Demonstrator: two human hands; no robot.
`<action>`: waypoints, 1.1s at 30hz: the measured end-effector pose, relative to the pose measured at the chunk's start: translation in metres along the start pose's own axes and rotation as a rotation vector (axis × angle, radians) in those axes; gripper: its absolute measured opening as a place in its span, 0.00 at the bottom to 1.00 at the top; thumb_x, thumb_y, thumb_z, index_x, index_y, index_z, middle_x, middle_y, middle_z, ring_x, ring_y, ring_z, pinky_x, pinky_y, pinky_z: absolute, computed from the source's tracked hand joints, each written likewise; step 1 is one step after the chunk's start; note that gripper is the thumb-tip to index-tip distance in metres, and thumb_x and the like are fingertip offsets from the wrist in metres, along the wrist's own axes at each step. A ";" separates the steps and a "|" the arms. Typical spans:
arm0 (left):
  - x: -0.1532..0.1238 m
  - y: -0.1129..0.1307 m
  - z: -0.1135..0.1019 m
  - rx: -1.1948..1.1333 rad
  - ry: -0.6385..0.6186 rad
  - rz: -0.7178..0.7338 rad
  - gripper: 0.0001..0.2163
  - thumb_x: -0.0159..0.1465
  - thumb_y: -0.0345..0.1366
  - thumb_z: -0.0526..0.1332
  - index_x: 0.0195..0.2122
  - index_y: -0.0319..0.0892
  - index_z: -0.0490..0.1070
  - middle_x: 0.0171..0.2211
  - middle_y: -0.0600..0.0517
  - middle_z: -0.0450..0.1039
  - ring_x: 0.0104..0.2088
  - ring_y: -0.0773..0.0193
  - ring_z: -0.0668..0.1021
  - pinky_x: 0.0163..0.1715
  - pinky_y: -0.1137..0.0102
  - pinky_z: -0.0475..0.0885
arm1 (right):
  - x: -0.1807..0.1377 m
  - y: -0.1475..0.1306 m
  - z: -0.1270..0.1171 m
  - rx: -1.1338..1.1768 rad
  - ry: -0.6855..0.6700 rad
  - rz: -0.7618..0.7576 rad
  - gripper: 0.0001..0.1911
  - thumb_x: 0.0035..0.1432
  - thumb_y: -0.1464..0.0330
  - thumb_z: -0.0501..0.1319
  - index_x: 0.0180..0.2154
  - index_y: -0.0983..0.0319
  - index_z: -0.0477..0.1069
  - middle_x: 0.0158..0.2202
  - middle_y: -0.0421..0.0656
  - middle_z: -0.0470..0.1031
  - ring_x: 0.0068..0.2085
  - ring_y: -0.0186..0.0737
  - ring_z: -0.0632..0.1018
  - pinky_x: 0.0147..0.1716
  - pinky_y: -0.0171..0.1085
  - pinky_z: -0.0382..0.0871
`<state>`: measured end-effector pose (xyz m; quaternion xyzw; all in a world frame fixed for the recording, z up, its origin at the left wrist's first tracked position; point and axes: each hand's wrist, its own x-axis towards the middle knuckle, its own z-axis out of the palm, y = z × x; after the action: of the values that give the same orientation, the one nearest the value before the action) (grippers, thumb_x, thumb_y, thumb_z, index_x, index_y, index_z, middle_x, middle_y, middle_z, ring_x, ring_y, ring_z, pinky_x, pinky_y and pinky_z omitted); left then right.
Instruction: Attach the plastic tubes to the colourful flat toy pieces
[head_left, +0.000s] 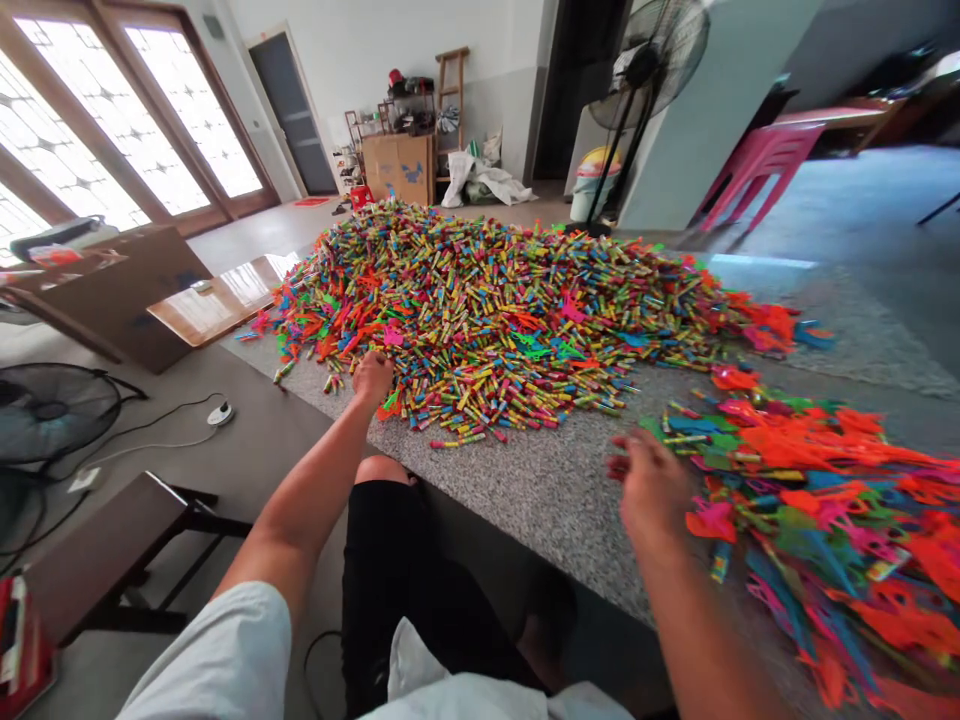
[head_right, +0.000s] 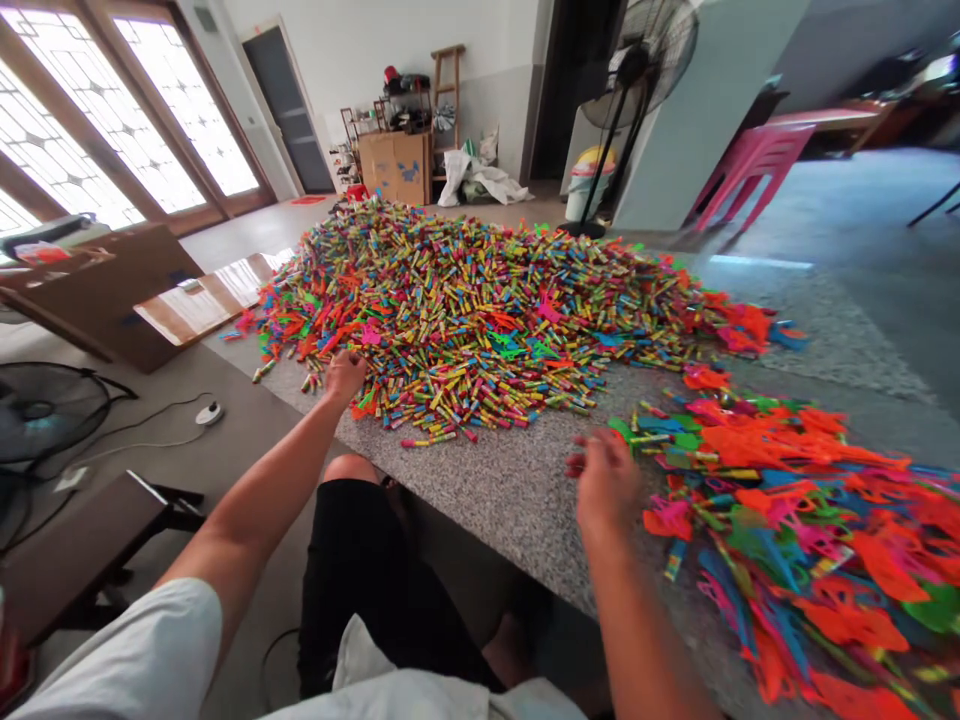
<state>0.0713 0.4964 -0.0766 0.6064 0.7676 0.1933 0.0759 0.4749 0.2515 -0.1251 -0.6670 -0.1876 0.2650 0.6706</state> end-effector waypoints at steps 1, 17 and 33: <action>-0.001 -0.006 -0.001 0.015 -0.059 0.003 0.15 0.70 0.44 0.59 0.49 0.43 0.81 0.47 0.43 0.83 0.49 0.52 0.81 0.45 0.65 0.70 | -0.013 0.003 0.018 -0.150 -0.145 -0.057 0.17 0.58 0.59 0.63 0.46 0.59 0.78 0.37 0.44 0.83 0.25 0.38 0.77 0.23 0.37 0.71; -0.064 -0.042 0.005 -0.360 -0.217 0.098 0.10 0.61 0.42 0.68 0.38 0.42 0.74 0.30 0.54 0.75 0.32 0.64 0.75 0.33 0.71 0.67 | -0.080 0.005 0.143 -1.372 -0.874 -0.798 0.18 0.75 0.69 0.50 0.57 0.63 0.73 0.64 0.57 0.68 0.48 0.48 0.81 0.42 0.40 0.72; -0.176 0.058 0.018 -1.460 -0.707 -0.222 0.21 0.46 0.41 0.79 0.37 0.41 0.74 0.28 0.56 0.77 0.22 0.70 0.76 0.20 0.74 0.73 | -0.075 0.000 0.118 -0.139 -0.706 -0.047 0.08 0.59 0.61 0.63 0.34 0.58 0.69 0.21 0.34 0.72 0.21 0.37 0.73 0.24 0.35 0.71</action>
<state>0.1746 0.3421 -0.0917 0.3498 0.4345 0.4332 0.7080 0.3444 0.2995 -0.1126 -0.5739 -0.4402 0.4501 0.5236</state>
